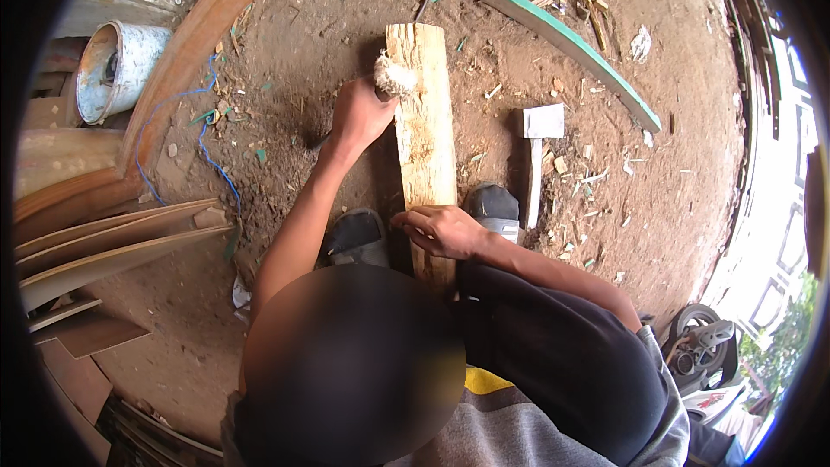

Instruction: The person sits on the ground and uses a chisel and axe to carve and shape a rectangular wooden plank. They repeatedly strike the chisel with the axe to remove wood chips, then clear debris by hand and continue carving along the plank's length.

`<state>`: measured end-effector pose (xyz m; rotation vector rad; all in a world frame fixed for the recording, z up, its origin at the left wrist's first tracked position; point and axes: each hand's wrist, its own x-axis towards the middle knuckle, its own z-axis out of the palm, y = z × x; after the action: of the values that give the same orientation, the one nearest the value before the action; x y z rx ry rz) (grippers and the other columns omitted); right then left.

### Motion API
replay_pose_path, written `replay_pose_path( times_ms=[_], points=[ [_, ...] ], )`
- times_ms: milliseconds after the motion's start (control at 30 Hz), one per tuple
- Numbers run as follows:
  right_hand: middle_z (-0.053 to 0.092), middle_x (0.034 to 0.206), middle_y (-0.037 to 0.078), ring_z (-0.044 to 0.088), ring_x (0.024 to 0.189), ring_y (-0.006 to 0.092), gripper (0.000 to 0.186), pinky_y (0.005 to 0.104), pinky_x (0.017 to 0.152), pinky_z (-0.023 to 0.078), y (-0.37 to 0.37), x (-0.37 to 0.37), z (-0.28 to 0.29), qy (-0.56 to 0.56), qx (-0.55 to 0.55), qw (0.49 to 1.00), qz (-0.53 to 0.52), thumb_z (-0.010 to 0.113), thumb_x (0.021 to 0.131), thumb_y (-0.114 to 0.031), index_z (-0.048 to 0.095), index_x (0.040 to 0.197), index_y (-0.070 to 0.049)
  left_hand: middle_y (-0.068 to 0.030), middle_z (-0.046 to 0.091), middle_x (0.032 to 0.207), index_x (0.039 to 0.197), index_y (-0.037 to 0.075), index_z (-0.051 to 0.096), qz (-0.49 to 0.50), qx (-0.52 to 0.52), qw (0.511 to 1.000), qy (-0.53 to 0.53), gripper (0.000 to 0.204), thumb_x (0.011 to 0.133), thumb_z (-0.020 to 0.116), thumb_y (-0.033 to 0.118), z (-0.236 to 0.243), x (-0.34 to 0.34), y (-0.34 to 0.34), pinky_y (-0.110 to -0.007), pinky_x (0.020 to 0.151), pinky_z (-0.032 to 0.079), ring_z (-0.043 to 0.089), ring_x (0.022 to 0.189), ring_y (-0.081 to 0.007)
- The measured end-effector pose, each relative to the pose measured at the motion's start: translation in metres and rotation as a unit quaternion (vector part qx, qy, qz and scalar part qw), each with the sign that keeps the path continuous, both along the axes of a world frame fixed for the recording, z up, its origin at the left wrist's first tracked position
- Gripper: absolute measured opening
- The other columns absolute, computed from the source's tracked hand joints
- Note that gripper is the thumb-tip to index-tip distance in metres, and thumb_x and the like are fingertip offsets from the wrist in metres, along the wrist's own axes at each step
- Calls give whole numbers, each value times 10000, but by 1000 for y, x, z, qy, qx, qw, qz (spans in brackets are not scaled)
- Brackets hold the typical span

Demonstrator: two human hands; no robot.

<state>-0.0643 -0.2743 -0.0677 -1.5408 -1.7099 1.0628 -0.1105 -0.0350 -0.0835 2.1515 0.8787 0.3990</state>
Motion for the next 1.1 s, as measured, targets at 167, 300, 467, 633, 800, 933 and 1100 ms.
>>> replay_pose_path(
  times_ms=[167,300,467,633,800,933,1100],
  points=[
    [677,1016,123,672,923,316,216,405,783,560,-1,4,1,5,-14,1000,-18,573,933,-103,604,1140,-52,-153,732,898,964,-6,703,38,-31,996,-68,189,825,728,119,10,-6,0,-347,689,541,718,858,-212],
    [678,1011,119,670,926,311,194,404,784,556,-2,5,0,8,-22,1000,-21,576,928,-98,618,1112,-53,-114,743,934,992,-5,710,49,-53,994,-86,175,861,717,112,26,-11,7,-317,720,522,697,866,-155],
    [652,974,144,655,881,350,247,440,737,552,-2,5,-3,16,-4,1000,-9,603,892,-144,591,1120,-50,-25,671,765,1007,-15,714,79,-150,982,-76,220,864,735,151,45,-12,13,-268,594,456,590,657,-83],
    [672,981,114,663,900,318,165,416,760,545,-3,6,-1,3,-28,999,-15,593,917,-111,632,1072,-69,28,533,597,908,22,677,130,-253,941,-181,270,839,785,259,75,-2,4,-210,431,294,407,450,-29],
    [671,966,127,663,887,335,161,423,758,541,2,9,7,-3,-45,999,-8,588,917,-105,634,1065,-63,65,421,600,847,46,588,123,-406,870,-252,305,864,748,306,108,9,7,-215,438,299,373,459,-39],
    [681,964,147,672,884,349,172,416,769,545,7,17,16,25,-48,998,-46,581,921,-88,641,1078,-48,30,489,665,929,49,598,23,-438,846,-303,212,903,687,240,105,31,4,-231,500,392,466,541,-58],
    [695,1032,187,696,810,315,203,381,732,560,5,46,20,60,-115,967,-220,595,944,-154,675,1100,-51,54,421,645,776,135,504,57,-435,857,-270,231,913,669,219,82,47,-9,-236,489,338,388,524,-41]
  ],
)
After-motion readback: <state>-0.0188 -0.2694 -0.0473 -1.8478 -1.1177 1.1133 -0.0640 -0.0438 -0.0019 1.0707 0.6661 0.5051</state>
